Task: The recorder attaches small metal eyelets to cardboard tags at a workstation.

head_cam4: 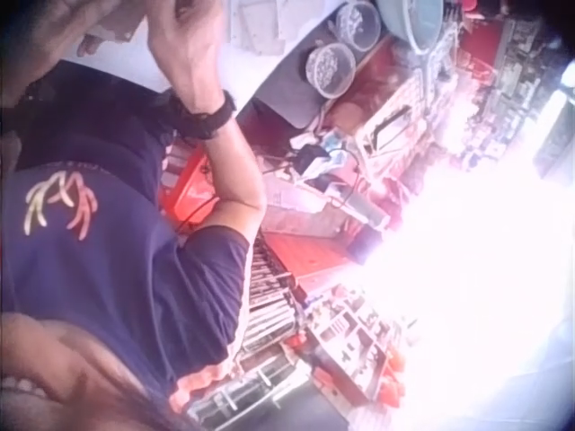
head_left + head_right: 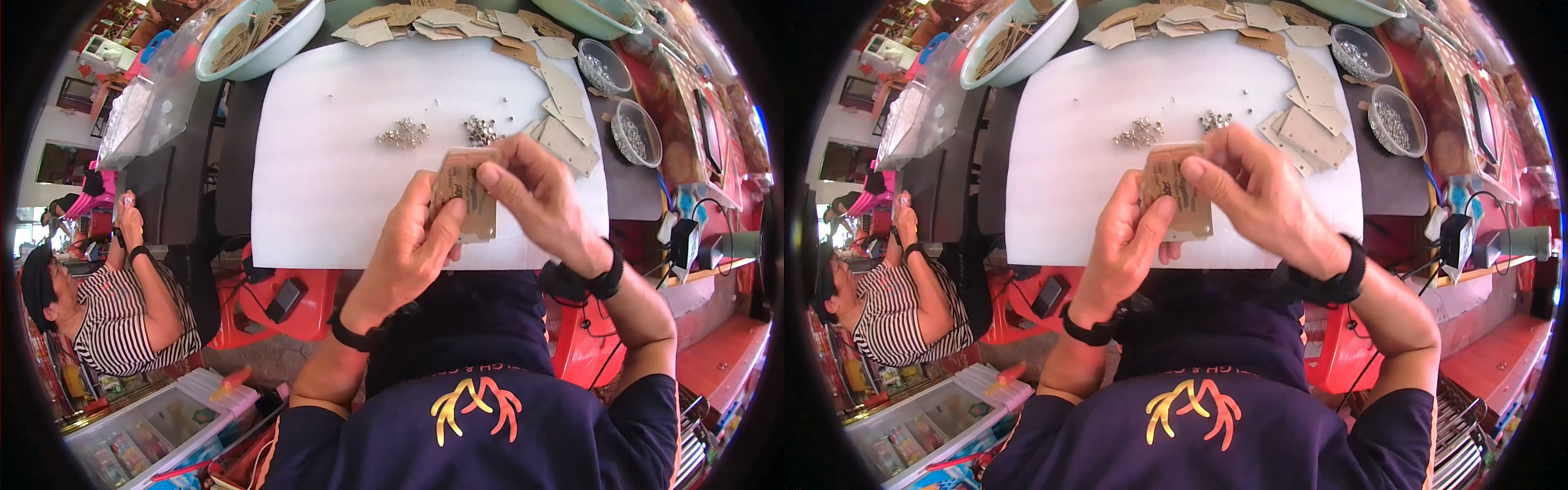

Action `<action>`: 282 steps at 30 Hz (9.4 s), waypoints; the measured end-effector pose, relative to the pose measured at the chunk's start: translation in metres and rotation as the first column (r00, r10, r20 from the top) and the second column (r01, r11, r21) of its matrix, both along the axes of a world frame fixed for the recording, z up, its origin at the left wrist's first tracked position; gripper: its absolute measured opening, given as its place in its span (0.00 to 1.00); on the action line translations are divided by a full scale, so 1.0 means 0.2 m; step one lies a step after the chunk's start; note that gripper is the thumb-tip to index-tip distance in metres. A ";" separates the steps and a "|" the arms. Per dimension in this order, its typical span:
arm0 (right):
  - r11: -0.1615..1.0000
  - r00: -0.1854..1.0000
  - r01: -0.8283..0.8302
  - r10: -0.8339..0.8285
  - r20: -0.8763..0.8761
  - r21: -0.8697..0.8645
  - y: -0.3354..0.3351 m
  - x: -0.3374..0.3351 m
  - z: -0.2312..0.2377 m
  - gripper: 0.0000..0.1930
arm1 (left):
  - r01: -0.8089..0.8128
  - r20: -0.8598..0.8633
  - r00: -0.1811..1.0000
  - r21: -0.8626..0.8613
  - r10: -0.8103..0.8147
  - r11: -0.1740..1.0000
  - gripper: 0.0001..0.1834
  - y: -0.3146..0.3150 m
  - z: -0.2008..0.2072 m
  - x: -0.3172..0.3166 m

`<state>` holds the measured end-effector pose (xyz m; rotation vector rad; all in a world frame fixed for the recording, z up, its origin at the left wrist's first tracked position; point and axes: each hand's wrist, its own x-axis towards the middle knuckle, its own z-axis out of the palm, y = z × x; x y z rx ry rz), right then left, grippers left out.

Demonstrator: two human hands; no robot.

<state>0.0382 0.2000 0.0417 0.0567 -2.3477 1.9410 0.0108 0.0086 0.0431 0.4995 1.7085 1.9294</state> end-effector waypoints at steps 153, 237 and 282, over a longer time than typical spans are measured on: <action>0.873 0.868 -0.399 0.262 0.422 0.279 -0.10 -0.47 0.19 0.11 | -0.221 0.037 0.975 0.135 0.218 0.966 0.09 -0.19 -0.07 -0.06; 0.975 0.962 -0.160 0.189 0.195 -0.155 0.01 -0.04 0.08 0.06 | -0.343 -0.006 0.938 0.142 0.347 0.929 0.08 0.03 -0.02 0.03; 0.511 0.947 -0.156 0.321 -0.019 0.846 0.27 -0.23 0.09 0.04 | -0.344 0.198 0.929 0.143 0.314 0.928 0.09 -0.25 -0.18 0.00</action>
